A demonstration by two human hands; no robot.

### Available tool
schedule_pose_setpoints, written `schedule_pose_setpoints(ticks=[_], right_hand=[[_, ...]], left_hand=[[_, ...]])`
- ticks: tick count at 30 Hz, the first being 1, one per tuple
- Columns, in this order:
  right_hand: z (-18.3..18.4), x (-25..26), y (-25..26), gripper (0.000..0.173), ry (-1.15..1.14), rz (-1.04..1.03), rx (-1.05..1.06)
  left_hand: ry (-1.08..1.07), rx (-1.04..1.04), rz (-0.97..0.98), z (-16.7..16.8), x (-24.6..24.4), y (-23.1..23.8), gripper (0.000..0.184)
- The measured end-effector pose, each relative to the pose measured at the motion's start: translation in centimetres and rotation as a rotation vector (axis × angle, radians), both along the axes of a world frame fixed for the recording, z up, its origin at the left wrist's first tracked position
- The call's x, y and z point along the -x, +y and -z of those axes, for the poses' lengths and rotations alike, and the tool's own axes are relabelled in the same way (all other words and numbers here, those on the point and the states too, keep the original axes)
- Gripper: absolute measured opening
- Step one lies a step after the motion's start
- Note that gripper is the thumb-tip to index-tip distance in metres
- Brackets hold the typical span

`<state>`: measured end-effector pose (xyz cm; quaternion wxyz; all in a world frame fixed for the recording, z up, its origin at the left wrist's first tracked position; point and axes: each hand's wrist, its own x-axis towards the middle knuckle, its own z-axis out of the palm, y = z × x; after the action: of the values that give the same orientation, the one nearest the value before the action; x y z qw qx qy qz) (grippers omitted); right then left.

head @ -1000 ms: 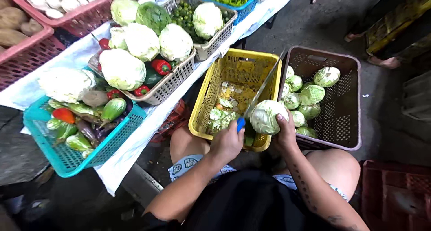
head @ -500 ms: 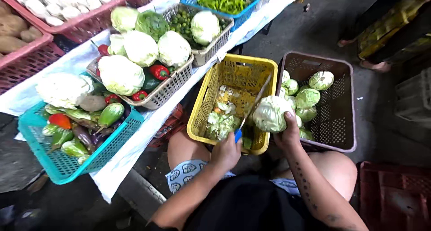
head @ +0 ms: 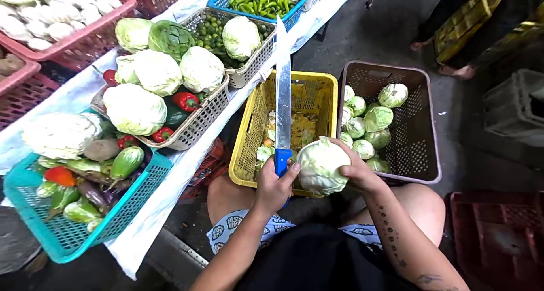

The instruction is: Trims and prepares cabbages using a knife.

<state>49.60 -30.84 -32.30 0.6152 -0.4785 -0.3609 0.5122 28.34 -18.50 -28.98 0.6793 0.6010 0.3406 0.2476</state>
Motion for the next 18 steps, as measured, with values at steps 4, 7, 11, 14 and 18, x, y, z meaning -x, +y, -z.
schedule_pose_setpoints(ticks=[4, 7, 11, 14, 18], right_hand=[[0.1, 0.8, 0.5, 0.099, -0.318, 0.078, 0.136], [-0.4, 1.3, 0.7, 0.100, -0.500, 0.058, 0.219], [-1.3, 2.2, 1.3, 0.102, -0.748, -0.047, 0.282], [-1.2, 2.4, 1.6, 0.100, -0.775, -0.070, 0.300], [-0.9, 1.5, -0.5, 0.097, -0.705, 0.092, 0.340]], left_hand=[[0.055, -0.064, -0.082, 0.7, 0.0, 0.1, 0.031], [0.090, -0.127, -0.084, 1.1, 0.2, 0.7, 0.039], [0.089, -0.151, -0.015, 1.2, -0.5, 1.0, 0.043], [0.061, -0.282, -0.085, 2.0, -0.9, 0.9, 0.038], [0.205, -0.289, -0.144, 3.1, -0.8, 2.2, 0.047]])
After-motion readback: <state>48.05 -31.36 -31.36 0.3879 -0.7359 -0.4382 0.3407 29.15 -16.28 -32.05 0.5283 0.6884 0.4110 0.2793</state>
